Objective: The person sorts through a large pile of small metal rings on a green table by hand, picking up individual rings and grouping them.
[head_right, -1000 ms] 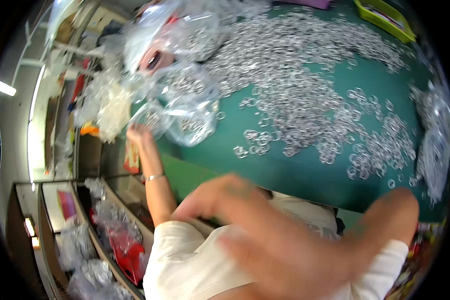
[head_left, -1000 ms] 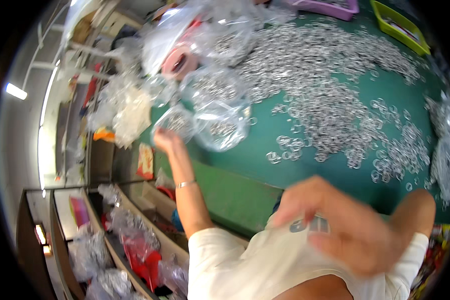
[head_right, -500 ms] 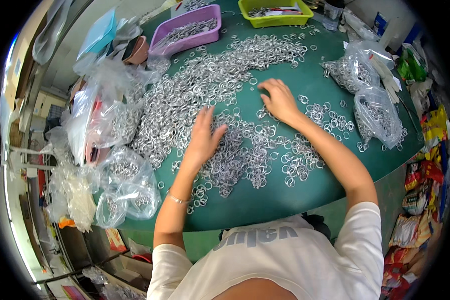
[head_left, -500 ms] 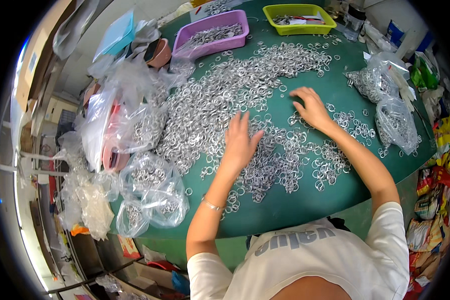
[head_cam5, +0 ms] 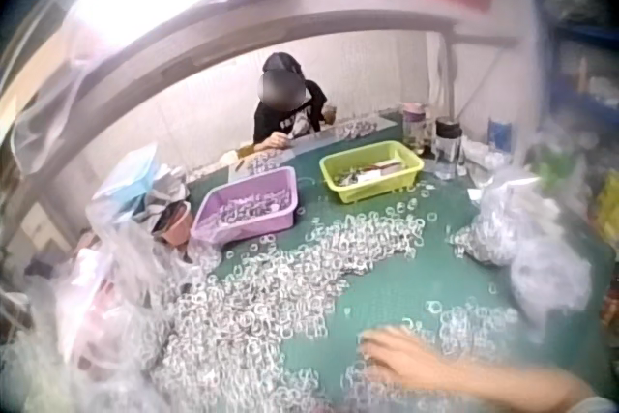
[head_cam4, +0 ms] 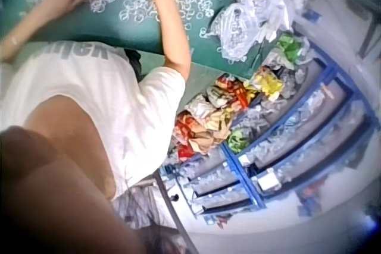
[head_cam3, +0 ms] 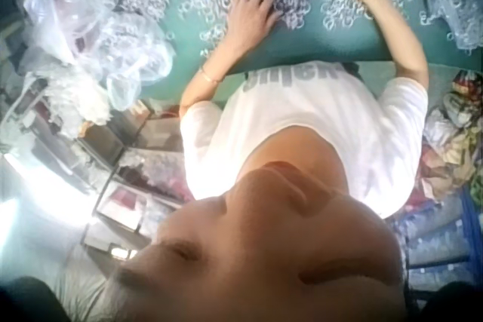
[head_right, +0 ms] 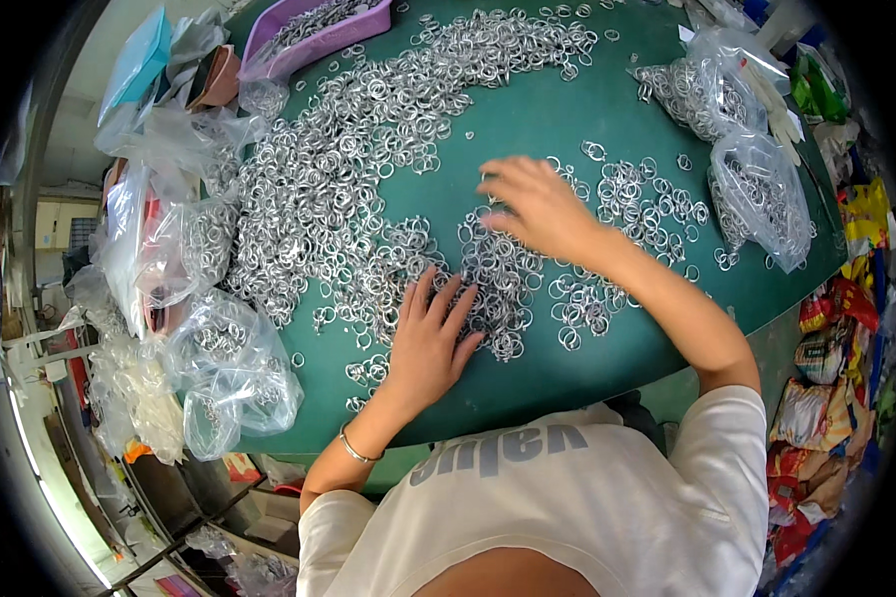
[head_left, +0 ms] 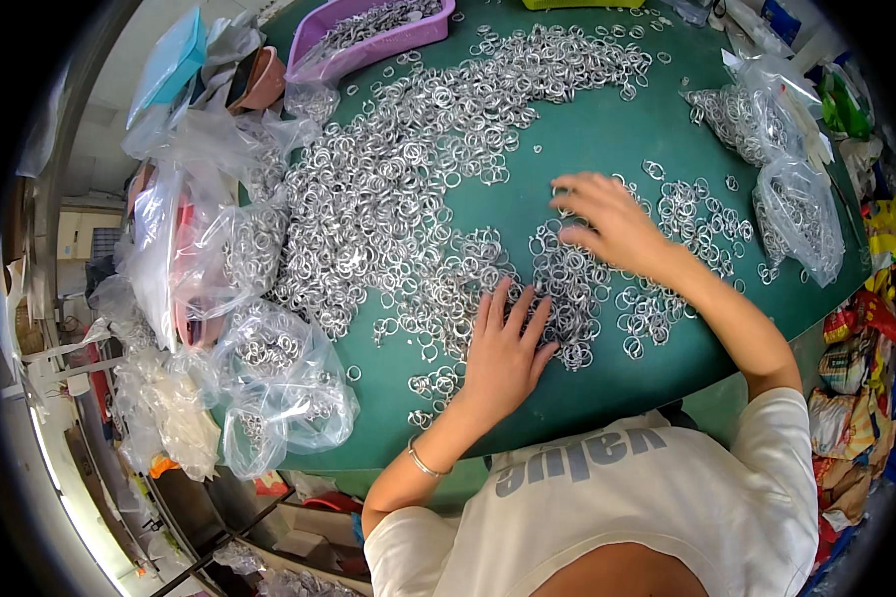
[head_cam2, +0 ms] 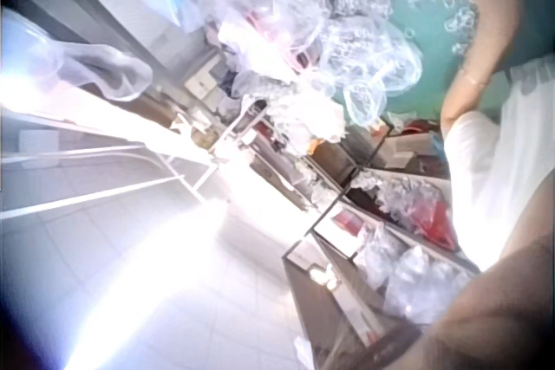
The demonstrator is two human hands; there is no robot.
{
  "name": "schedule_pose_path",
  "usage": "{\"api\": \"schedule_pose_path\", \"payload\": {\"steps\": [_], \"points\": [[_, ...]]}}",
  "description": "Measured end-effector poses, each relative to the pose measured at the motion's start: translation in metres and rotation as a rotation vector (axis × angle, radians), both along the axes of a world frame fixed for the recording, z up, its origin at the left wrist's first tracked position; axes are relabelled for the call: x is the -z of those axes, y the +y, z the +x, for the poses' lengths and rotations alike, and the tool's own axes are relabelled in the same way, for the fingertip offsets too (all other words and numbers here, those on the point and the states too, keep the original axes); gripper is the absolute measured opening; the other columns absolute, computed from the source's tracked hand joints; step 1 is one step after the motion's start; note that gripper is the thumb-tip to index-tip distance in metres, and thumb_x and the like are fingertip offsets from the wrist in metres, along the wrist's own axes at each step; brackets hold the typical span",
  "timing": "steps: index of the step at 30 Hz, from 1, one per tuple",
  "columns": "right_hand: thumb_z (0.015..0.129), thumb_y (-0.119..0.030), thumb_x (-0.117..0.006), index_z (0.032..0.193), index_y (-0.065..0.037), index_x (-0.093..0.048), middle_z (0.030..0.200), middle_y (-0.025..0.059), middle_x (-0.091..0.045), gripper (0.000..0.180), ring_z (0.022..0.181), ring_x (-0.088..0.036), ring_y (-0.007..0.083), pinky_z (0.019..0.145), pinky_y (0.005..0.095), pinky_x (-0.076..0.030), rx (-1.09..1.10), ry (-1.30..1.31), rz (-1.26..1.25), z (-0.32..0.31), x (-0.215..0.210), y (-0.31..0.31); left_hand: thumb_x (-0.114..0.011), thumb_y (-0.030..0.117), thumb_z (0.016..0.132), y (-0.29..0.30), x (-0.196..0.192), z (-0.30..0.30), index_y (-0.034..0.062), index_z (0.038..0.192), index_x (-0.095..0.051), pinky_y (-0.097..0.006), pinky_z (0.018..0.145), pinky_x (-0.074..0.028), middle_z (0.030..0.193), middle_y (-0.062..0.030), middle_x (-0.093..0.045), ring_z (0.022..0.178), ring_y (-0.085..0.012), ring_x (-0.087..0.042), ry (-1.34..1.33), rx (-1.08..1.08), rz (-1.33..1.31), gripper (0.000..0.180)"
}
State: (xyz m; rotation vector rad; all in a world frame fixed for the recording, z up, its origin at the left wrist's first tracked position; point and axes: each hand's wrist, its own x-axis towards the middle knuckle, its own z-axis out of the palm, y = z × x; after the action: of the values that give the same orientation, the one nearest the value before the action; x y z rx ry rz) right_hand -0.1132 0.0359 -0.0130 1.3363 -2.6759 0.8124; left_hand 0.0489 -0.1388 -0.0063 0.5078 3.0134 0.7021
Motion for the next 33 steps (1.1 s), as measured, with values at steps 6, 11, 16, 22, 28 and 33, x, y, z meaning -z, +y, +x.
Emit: {"api": "schedule_pose_path", "payload": {"steps": [6, 11, 16, 22, 28, 33], "points": [[0.074, -0.033, -0.066, 0.115, -0.009, -0.053, 0.131, 0.0114, -0.039, 0.049, 0.124, -0.032, 0.032, 0.1, 0.0517, -0.025, -0.128, -0.089, 0.15, 0.07, -0.013, 0.014, -0.066, 0.036, 0.074, -0.015, -0.012, 0.007, 0.0074, 0.127, -0.044, -0.06, 0.098, -0.021, 0.136, -0.0157, -0.033, 0.128, -0.0429, -0.022, 0.026, -0.281, -0.081, 0.064], [0.075, -0.026, -0.064, 0.115, -0.01, -0.053, 0.131, 0.0091, -0.04, 0.044, 0.124, -0.033, 0.0315, 0.1, 0.0518, -0.024, 0.02, -0.011, 0.254, 0.081, -0.01, 0.04, -0.066, 0.044, 0.072, -0.022, -0.004, 0.027, 0.0088, 0.127, -0.044, -0.059, 0.098, -0.021, 0.136, -0.0152, -0.032, 0.129, -0.0434, -0.018, -0.062, -0.195, -0.093, 0.069], [0.074, -0.022, -0.065, 0.115, -0.011, -0.052, 0.129, 0.0102, -0.041, 0.044, 0.123, -0.033, 0.0325, 0.1, 0.0507, -0.025, 0.136, 0.033, 0.161, 0.093, -0.006, 0.05, -0.07, 0.026, 0.07, -0.03, -0.002, 0.045, 0.0066, 0.115, -0.053, -0.051, 0.1, -0.025, 0.127, -0.0147, -0.04, 0.123, -0.0413, -0.029, 0.016, -0.31, -0.012, 0.052], [0.071, -0.027, -0.068, 0.113, -0.012, -0.054, 0.128, 0.0116, -0.041, 0.047, 0.122, -0.036, 0.0322, 0.099, 0.0477, -0.03, -0.111, -0.096, 0.127, 0.125, -0.002, 0.019, -0.062, 0.007, 0.075, -0.05, 0.014, 0.054, 0.0039, 0.099, -0.055, -0.047, 0.095, -0.03, 0.121, -0.0148, -0.043, 0.116, -0.0378, -0.038, 0.162, -0.48, -0.049, 0.026], [0.07, -0.014, -0.066, 0.105, -0.006, -0.055, 0.117, 0.0119, -0.047, 0.037, 0.114, -0.043, 0.0304, 0.093, 0.0434, -0.033, 0.128, 0.108, 0.105, 0.098, 0.013, 0.049, -0.057, 0.0, 0.079, -0.067, 0.019, 0.054, 0.0013, 0.101, -0.055, -0.041, 0.093, -0.034, 0.119, -0.0166, -0.045, 0.11, -0.0358, -0.043, 0.281, -0.658, -0.011, 0.022], [0.069, -0.01, -0.066, 0.109, -0.005, -0.053, 0.118, 0.0125, -0.046, 0.042, 0.117, -0.04, 0.0318, 0.093, 0.0462, -0.032, 0.366, 0.3, 0.218, 0.088, 0.0, 0.045, -0.064, 0.004, 0.075, -0.025, -0.007, 0.048, 0.0021, 0.113, -0.051, -0.04, 0.093, -0.034, 0.122, -0.0173, -0.043, 0.111, -0.0354, -0.043, 0.136, -0.457, 0.177, 0.04]]}}
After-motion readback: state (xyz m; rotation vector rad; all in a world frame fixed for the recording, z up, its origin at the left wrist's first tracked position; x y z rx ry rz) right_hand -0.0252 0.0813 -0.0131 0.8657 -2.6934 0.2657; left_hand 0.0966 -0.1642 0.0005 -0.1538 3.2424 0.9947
